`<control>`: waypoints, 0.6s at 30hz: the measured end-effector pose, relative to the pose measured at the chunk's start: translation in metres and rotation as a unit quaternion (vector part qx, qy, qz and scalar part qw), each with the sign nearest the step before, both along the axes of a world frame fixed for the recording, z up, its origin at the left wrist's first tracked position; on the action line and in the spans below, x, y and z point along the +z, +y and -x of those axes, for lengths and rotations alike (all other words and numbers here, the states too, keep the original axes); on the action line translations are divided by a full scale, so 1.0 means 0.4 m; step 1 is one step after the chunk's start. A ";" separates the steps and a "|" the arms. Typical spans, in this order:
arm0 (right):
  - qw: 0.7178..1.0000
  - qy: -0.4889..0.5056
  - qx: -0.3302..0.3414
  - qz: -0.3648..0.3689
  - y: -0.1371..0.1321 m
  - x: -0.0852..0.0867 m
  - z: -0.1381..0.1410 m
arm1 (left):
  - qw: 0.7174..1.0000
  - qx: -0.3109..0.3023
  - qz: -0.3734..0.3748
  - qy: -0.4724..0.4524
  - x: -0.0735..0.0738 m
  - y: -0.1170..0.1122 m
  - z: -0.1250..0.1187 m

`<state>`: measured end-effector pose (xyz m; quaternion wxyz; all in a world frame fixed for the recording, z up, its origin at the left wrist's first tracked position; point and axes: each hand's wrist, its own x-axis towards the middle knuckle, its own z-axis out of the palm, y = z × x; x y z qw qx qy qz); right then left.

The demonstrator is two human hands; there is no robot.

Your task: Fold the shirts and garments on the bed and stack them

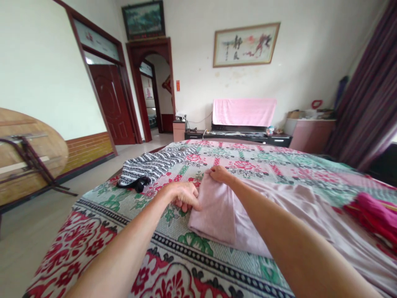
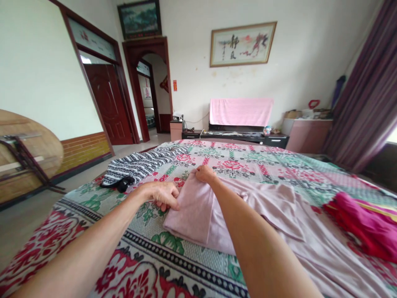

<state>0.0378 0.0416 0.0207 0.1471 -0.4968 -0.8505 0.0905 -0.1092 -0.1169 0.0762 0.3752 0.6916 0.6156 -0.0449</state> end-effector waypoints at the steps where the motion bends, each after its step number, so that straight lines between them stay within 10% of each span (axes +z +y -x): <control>1: 0.999 0.033 -0.001 0.008 0.001 0.006 -0.009 | 1.000 0.006 -0.003 -0.029 0.008 -0.009 -0.002; 7: 0.973 0.224 0.001 0.052 0.010 0.062 -0.120 | 0.980 0.032 -0.067 -0.186 0.066 -0.044 -0.080; 14: 0.834 0.482 -0.023 0.269 -0.010 0.090 -0.286 | 0.954 0.025 -0.057 -0.293 0.084 -0.019 -0.253; 18: 0.800 0.520 -0.042 0.297 -0.029 0.076 -0.356 | 0.958 0.017 -0.049 -0.284 0.069 -0.002 -0.341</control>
